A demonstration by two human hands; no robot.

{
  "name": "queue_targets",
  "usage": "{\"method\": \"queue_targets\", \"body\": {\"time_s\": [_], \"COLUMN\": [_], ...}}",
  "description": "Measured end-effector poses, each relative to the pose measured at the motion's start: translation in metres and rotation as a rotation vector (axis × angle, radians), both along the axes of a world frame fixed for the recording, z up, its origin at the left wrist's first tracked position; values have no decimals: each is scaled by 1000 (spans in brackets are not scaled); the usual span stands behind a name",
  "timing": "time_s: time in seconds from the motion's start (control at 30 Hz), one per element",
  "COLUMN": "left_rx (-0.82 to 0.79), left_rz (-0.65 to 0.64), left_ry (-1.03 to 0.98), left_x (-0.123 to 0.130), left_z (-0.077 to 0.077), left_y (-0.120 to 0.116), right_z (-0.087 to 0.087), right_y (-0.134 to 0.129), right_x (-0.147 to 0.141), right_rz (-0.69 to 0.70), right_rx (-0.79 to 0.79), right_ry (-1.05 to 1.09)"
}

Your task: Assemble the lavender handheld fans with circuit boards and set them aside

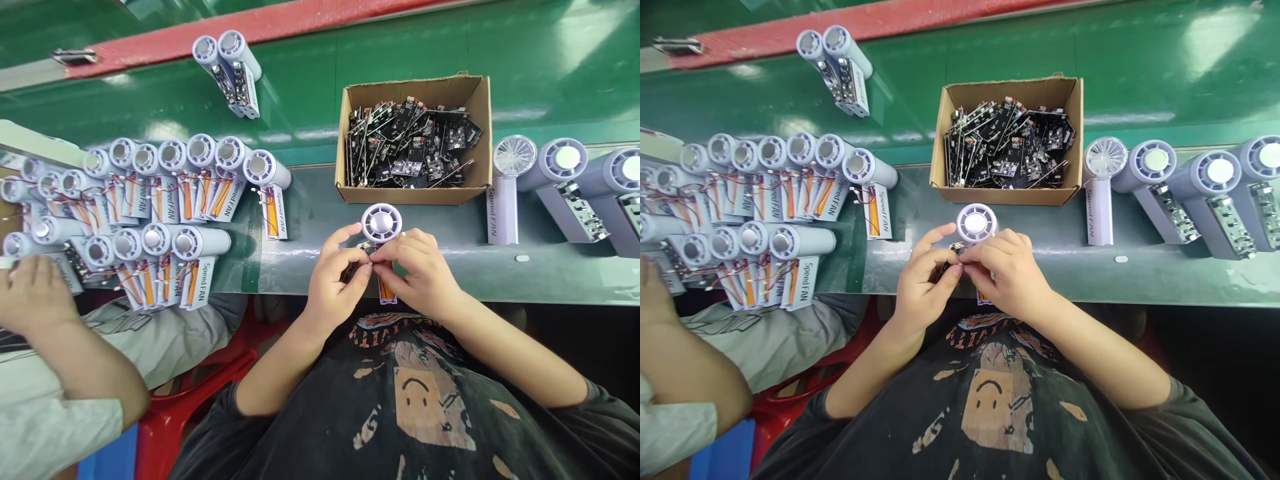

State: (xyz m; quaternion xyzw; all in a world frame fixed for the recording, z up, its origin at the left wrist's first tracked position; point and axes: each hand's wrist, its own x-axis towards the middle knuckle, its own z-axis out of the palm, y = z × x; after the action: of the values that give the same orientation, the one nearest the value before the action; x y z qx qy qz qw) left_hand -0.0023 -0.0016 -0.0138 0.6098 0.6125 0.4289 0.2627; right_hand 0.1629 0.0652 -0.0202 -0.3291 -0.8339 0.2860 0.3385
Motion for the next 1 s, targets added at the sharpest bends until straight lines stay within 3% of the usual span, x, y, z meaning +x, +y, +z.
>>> {"method": "queue_targets", "body": {"time_s": [0.3,0.53,0.73,0.83,1.0], "left_rx": [-43,-8,22,28,-47], "left_rz": [38,34,25,33,55], "left_ry": [-113,-97,-10,-3,-305], "left_x": [5,3,1,2,9], "left_z": [-5,-9,-4,-4,-6], "left_y": [-1,-2,0,0,-4], "right_z": [1,4,0,0,3], "right_y": [-3,-2,-4,-5,-2], "right_x": [-5,-6,-8,-9,-9], "right_rz": [-95,-61,-118,-130,-179], "right_rx": [-17,-206,23,43,81], "right_ry": [-36,18,-12,17,16]}}
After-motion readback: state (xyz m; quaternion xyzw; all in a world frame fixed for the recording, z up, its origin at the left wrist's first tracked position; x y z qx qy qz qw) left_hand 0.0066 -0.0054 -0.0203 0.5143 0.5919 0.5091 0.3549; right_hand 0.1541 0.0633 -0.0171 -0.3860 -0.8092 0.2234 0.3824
